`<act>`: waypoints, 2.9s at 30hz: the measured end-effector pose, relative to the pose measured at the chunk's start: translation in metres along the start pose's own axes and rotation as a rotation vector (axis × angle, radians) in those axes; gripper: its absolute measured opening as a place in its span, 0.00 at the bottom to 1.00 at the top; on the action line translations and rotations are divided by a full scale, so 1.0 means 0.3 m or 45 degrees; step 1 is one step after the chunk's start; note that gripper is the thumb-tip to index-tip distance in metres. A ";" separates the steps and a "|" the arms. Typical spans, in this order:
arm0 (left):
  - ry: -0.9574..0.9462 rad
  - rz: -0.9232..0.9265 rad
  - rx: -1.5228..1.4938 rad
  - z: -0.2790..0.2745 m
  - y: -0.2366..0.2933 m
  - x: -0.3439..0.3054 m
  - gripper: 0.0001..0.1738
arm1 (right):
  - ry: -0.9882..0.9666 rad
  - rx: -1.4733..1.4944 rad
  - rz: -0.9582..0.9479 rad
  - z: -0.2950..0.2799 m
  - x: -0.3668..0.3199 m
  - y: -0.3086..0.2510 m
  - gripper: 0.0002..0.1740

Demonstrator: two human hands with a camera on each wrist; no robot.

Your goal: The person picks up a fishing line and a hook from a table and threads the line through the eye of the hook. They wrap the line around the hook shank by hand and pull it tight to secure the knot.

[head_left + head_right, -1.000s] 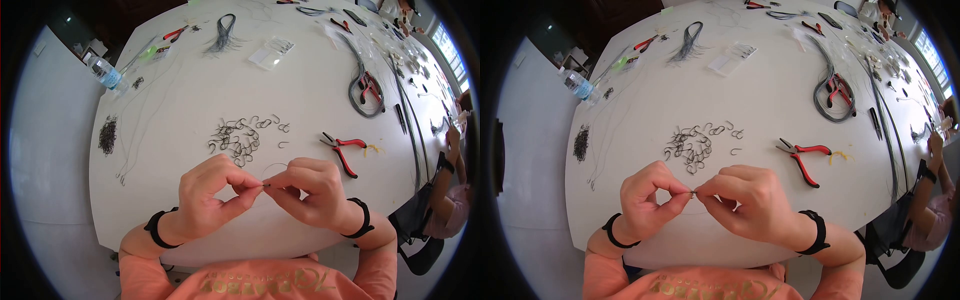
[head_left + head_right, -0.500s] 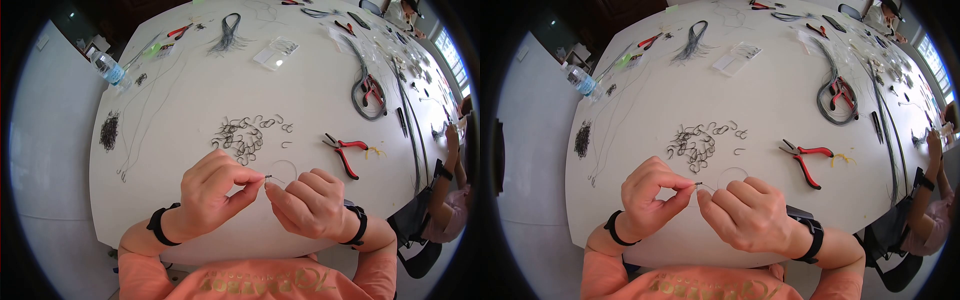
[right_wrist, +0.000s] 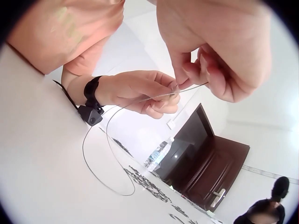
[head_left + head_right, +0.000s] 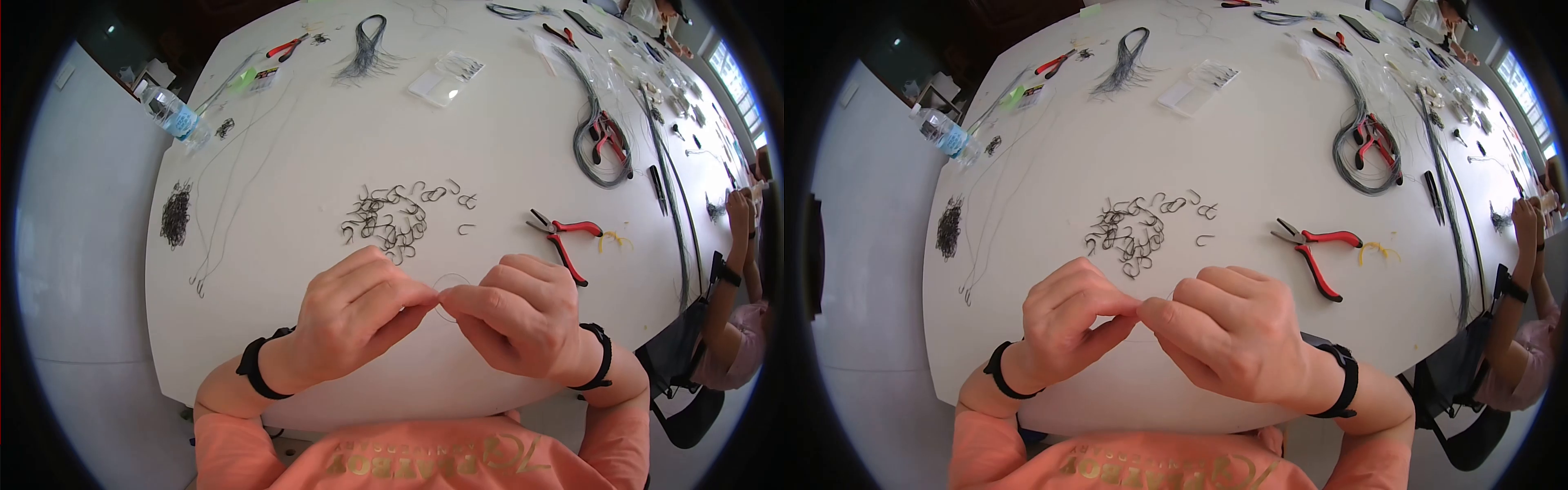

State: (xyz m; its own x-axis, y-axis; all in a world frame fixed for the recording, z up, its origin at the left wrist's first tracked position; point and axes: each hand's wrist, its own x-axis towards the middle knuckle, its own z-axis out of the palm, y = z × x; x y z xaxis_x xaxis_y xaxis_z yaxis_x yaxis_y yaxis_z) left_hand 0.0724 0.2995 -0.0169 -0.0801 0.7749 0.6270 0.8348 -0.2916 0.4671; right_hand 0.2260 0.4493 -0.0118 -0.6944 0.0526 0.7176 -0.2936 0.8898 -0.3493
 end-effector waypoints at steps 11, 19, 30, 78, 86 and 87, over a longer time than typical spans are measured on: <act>-0.089 -0.044 -0.072 -0.011 0.013 0.009 0.15 | -0.082 0.388 0.397 -0.011 0.007 0.022 0.09; -0.058 -0.060 -0.134 -0.012 0.016 0.009 0.13 | -0.143 0.494 0.505 -0.013 0.009 0.018 0.07; 0.012 -0.230 -0.126 -0.029 0.028 0.010 0.12 | -0.221 0.484 0.582 -0.006 0.001 0.011 0.05; 0.023 -0.001 0.227 -0.001 0.019 0.011 0.14 | -0.443 1.116 1.120 -0.018 -0.001 0.034 0.09; 0.012 -0.007 0.231 -0.005 0.019 0.010 0.14 | -0.452 1.187 1.199 -0.019 0.005 0.033 0.10; 0.011 -0.006 0.230 -0.004 0.020 0.010 0.14 | -0.494 1.205 1.214 -0.022 0.006 0.036 0.09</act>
State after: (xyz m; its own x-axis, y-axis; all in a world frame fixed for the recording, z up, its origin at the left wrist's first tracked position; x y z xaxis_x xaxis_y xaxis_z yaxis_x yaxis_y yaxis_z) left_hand 0.0764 0.2994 -0.0115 -0.0880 0.7710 0.6308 0.9187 -0.1820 0.3506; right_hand 0.2260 0.4620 -0.0103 -0.9650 0.1911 -0.1794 0.1699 -0.0653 -0.9833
